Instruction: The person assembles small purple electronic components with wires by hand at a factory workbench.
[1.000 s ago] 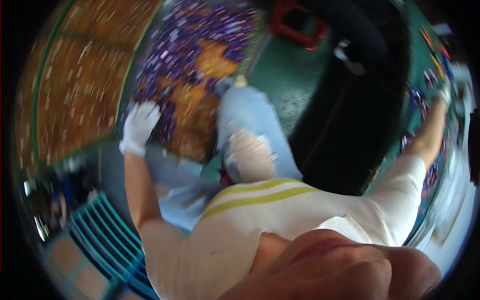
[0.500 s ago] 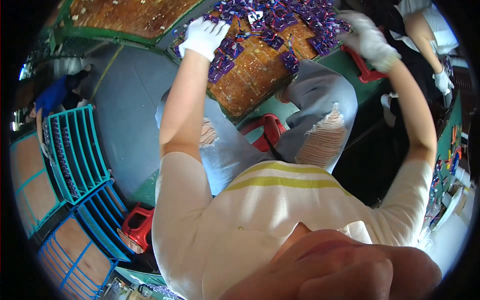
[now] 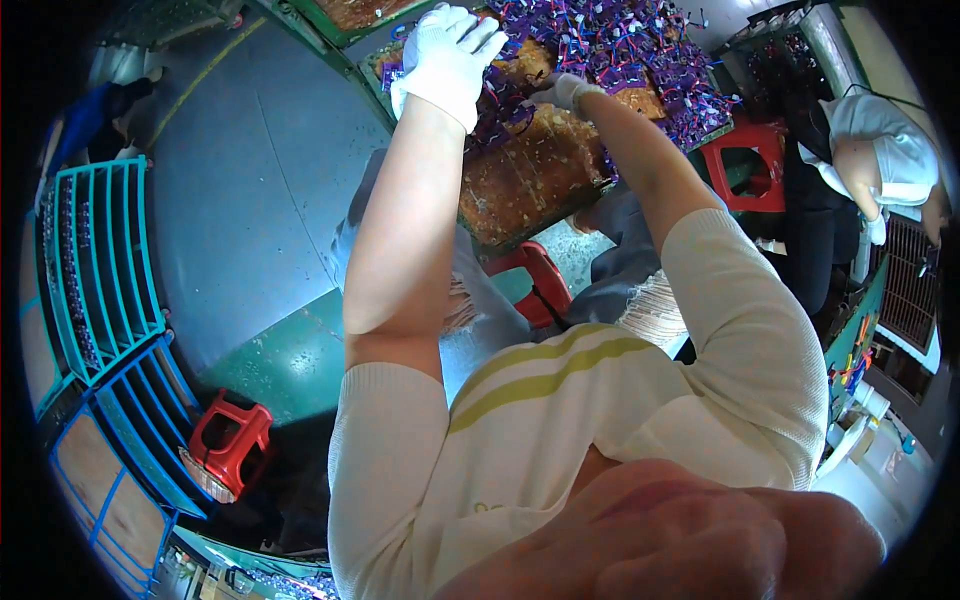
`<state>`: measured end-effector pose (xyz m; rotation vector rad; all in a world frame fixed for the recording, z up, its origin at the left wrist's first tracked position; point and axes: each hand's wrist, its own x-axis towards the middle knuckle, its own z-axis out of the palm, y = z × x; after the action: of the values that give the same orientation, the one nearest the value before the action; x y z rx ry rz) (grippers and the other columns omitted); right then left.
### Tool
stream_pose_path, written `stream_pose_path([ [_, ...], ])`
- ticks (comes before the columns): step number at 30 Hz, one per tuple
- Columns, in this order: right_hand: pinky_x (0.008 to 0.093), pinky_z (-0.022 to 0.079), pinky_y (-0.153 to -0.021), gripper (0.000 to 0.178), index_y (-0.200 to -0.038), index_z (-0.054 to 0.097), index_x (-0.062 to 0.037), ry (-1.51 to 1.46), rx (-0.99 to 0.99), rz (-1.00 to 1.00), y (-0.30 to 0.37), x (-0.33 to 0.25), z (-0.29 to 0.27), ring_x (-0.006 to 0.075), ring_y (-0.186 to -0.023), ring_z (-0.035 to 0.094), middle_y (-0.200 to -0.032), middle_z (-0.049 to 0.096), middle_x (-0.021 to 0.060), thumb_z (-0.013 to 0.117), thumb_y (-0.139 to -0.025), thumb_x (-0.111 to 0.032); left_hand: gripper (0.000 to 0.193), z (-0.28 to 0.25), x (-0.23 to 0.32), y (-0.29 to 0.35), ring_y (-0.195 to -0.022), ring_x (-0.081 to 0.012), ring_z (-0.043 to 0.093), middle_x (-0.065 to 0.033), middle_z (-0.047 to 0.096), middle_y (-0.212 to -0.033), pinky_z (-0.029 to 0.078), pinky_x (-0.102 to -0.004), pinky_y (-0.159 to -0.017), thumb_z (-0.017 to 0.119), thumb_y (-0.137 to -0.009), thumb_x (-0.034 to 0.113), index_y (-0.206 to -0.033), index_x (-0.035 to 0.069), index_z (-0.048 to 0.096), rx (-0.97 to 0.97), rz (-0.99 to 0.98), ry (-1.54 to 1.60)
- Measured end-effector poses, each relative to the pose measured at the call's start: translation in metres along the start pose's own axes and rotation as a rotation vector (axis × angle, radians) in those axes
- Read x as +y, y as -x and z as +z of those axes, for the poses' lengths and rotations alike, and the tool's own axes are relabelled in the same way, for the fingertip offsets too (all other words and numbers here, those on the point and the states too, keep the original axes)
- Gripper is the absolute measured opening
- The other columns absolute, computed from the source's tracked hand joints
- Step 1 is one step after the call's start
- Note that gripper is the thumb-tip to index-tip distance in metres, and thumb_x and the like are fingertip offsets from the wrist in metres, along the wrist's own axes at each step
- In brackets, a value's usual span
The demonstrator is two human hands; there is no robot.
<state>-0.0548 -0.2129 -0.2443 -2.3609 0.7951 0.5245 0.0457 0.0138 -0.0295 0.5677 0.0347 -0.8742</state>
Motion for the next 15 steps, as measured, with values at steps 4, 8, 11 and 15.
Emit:
stream_pose_path([
  [4, 0.0315, 0.049, -0.078, 0.041, -0.131, 0.038, -0.029, 1.019, -0.393, -0.527, 0.028, -0.034, -0.013, 0.0259, -0.092, 0.061, -0.108, 0.06, 0.0107, 0.042, -0.089, -0.027, 0.03, -0.017, 0.009, 0.0, -0.101, -0.0353, 0.051, -0.0167, 0.053, -0.104, 0.043, -0.0494, -0.087, 0.044, -0.088, 0.027, -0.104, 0.002, 0.048, 0.249, -0.032, 0.038],
  [8, 0.0357, 0.049, -0.077, 0.039, -0.126, 0.045, -0.0285, 1.142, -0.065, -0.307, 0.03, 0.038, -0.042, 0.0265, -0.091, 0.062, -0.102, 0.061, 0.013, 0.045, -0.088, -0.022, 0.03, -0.021, -0.011, -0.028, -0.102, -0.0349, 0.051, -0.016, 0.052, -0.107, 0.043, -0.0494, -0.087, 0.04, -0.09, 0.027, -0.106, 0.003, 0.046, -0.229, -0.077, 0.179],
  [11, 0.0352, 0.048, -0.08, 0.041, -0.127, 0.044, -0.0247, 0.531, 0.016, 0.08, 0.048, -0.011, -0.043, 0.0279, -0.09, 0.061, -0.106, 0.06, 0.0136, 0.049, -0.086, -0.032, 0.029, -0.04, -0.016, -0.029, -0.102, -0.034, 0.051, -0.0145, 0.052, -0.107, 0.042, -0.0493, -0.088, 0.038, -0.091, 0.028, -0.106, 0.005, 0.046, -0.317, -0.074, 0.186],
  [15, 0.0366, 0.045, -0.081, 0.052, -0.115, 0.054, -0.006, 0.315, 0.271, -0.108, 0.068, 0.013, -0.111, 0.0268, -0.088, 0.06, -0.103, 0.06, 0.018, 0.038, -0.088, -0.047, 0.028, 0.007, -0.026, -0.016, -0.104, -0.0334, 0.05, -0.0135, 0.052, -0.109, 0.041, -0.0473, -0.09, 0.036, -0.091, 0.027, -0.107, 0.006, 0.047, -0.038, -0.135, 0.013],
])
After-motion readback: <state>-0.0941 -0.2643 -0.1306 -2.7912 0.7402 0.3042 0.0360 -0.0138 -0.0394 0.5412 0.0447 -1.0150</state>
